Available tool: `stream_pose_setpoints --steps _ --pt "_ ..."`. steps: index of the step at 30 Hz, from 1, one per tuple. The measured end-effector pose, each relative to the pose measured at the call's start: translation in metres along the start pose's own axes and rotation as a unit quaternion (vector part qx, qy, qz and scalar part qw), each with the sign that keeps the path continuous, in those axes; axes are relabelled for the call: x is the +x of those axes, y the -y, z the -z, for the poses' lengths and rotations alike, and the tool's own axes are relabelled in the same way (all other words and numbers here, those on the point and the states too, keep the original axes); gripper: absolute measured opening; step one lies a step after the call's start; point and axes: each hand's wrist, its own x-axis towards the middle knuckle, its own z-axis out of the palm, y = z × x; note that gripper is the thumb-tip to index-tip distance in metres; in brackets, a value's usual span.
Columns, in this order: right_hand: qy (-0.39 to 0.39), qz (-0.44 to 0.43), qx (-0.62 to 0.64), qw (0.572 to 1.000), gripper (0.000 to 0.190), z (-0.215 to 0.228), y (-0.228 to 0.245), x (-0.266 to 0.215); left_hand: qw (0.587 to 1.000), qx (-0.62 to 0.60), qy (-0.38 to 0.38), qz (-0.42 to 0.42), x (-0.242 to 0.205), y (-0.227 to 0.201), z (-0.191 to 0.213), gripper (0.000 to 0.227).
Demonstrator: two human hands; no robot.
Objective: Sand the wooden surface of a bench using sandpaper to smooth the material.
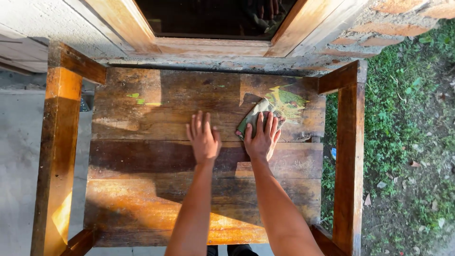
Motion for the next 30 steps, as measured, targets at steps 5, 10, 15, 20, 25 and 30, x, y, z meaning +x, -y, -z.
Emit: stream_pose_setpoints --steps 5,10,15,20,25,30 --pt "0.014 -0.003 0.012 1.0 0.061 0.003 0.003 0.001 0.997 -0.068 0.013 0.045 -0.011 -0.028 0.002 0.051" --pt "0.044 0.062 0.002 0.997 0.058 0.005 0.001 -0.003 0.997 -0.001 0.04 0.062 -0.016 -0.036 0.005 0.055" --pt "0.115 0.309 0.095 0.939 0.056 -0.007 -0.009 0.008 0.998 -0.001 0.028 0.049 -0.007 -0.037 0.009 0.057" --pt "0.127 0.289 0.073 0.946 0.059 0.004 0.008 0.019 0.998 -0.012 0.028 0.052 -0.007 -0.038 0.006 0.058" --pt "0.129 0.29 0.034 0.948 0.062 0.001 0.025 0.045 0.998 0.004 0.02 0.053 -0.008 -0.039 0.008 0.058" --pt "0.116 0.272 -0.06 0.953 0.073 -0.019 0.041 0.087 0.998 -0.009 0.026 0.052 -0.007 -0.039 0.009 0.059"
